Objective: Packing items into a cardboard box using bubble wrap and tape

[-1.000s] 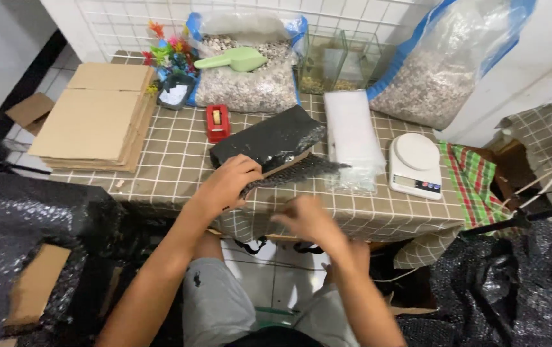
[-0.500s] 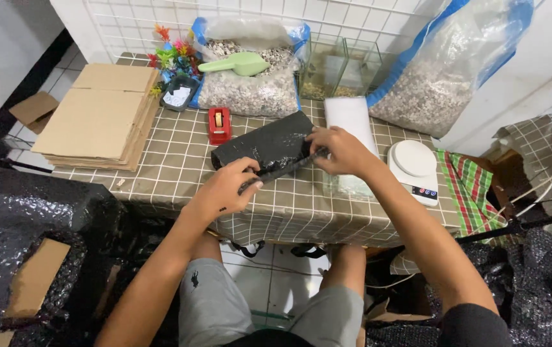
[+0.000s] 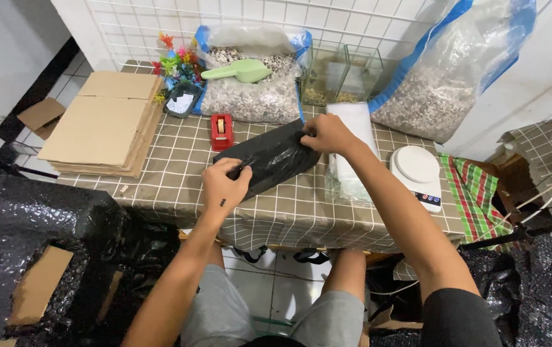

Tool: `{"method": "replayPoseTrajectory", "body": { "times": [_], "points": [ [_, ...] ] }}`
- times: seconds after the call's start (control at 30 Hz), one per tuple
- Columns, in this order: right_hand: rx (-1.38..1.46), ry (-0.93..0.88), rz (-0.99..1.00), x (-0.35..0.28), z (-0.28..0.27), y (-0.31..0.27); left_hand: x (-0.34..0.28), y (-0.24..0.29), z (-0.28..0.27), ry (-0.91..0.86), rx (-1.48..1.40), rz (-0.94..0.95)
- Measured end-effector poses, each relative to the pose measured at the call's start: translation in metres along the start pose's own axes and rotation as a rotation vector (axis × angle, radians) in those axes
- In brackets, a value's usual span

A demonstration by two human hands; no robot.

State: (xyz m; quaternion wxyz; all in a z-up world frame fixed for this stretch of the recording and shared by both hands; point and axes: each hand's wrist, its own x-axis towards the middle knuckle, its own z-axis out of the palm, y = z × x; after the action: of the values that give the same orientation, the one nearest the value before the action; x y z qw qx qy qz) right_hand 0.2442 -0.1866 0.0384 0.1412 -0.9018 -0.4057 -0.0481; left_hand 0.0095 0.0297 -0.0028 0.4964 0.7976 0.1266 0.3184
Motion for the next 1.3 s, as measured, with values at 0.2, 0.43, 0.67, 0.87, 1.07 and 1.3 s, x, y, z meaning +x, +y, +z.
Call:
{"method": "replayPoseTrajectory", "body": {
  "times": [0.2, 0.43, 0.67, 0.87, 1.07, 1.3],
  "points": [
    [0.13, -0.05, 0.094, 0.014, 0.015, 0.001, -0.003, 0.047, -0.013, 0.09, 0.296, 0.097],
    [0.121, -0.052, 0.061, 0.01, 0.014, -0.008, -0.003, 0.065, 0.016, 0.072, 0.733, 0.554],
    [-0.063, 0.009, 0.091, 0.007, 0.014, -0.024, 0.01, 0.022, 0.035, -0.396, 0.837, 0.355],
    [-0.195, 0.249, -0.247, -0.003, -0.005, -0.073, 0.023, 0.031, 0.021, -0.616, 0.97, 0.295],
    [-0.093, 0.004, -0.223, -0.002, 0.023, -0.076, 0.049, -0.001, 0.017, -0.653, 0.828, 0.291],
    [-0.14, 0.104, -0.024, -0.022, 0.034, -0.072, 0.06, 0.019, -0.013, -0.736, 0.617, 0.559]
  ]
}}
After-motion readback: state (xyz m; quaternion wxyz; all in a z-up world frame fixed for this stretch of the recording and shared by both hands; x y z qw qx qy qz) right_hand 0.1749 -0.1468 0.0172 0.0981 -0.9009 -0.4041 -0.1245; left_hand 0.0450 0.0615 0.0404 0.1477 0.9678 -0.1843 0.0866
